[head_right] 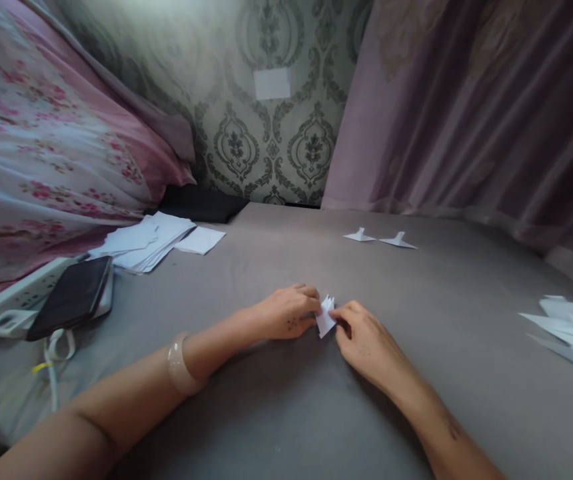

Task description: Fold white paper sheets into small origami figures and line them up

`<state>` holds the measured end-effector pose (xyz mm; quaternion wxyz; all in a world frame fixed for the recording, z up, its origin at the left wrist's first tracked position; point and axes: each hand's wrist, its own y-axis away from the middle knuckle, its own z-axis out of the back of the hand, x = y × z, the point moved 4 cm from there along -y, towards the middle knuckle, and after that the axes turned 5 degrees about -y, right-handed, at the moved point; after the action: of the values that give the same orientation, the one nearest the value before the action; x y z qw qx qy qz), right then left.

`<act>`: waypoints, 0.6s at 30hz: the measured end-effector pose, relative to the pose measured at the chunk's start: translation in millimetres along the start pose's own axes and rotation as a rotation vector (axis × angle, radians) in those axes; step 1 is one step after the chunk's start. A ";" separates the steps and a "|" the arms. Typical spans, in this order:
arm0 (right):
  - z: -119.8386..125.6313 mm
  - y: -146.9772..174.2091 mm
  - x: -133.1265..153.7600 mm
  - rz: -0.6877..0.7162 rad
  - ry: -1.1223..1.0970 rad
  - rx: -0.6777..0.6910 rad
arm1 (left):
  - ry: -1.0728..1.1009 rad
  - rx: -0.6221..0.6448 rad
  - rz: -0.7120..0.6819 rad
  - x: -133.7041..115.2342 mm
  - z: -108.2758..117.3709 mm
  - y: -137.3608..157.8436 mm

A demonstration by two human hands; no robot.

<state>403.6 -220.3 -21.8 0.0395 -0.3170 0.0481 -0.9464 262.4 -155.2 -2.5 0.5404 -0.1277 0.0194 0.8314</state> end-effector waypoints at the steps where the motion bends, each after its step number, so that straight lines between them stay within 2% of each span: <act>1: 0.4 0.0 -0.8 0.005 -0.008 0.010 | 0.007 -0.019 -0.011 0.8 -0.7 -0.4; 6: 1.5 -0.8 -2.0 -0.006 -0.029 0.026 | 0.084 -0.058 -0.006 5.6 -2.3 -1.8; 12: 5.8 -0.4 5.5 -0.015 -0.073 -0.031 | 0.354 -0.193 0.081 16.4 -8.6 -5.1; 18: 6.5 -2.7 0.6 -0.112 -0.096 -0.083 | 0.447 -0.267 0.173 20.5 -16.7 -5.8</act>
<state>406.9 -218.0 -16.0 -0.0246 -0.3656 0.0677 -0.9280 263.0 -137.3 -22.8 0.4279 -0.3761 0.0393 0.8209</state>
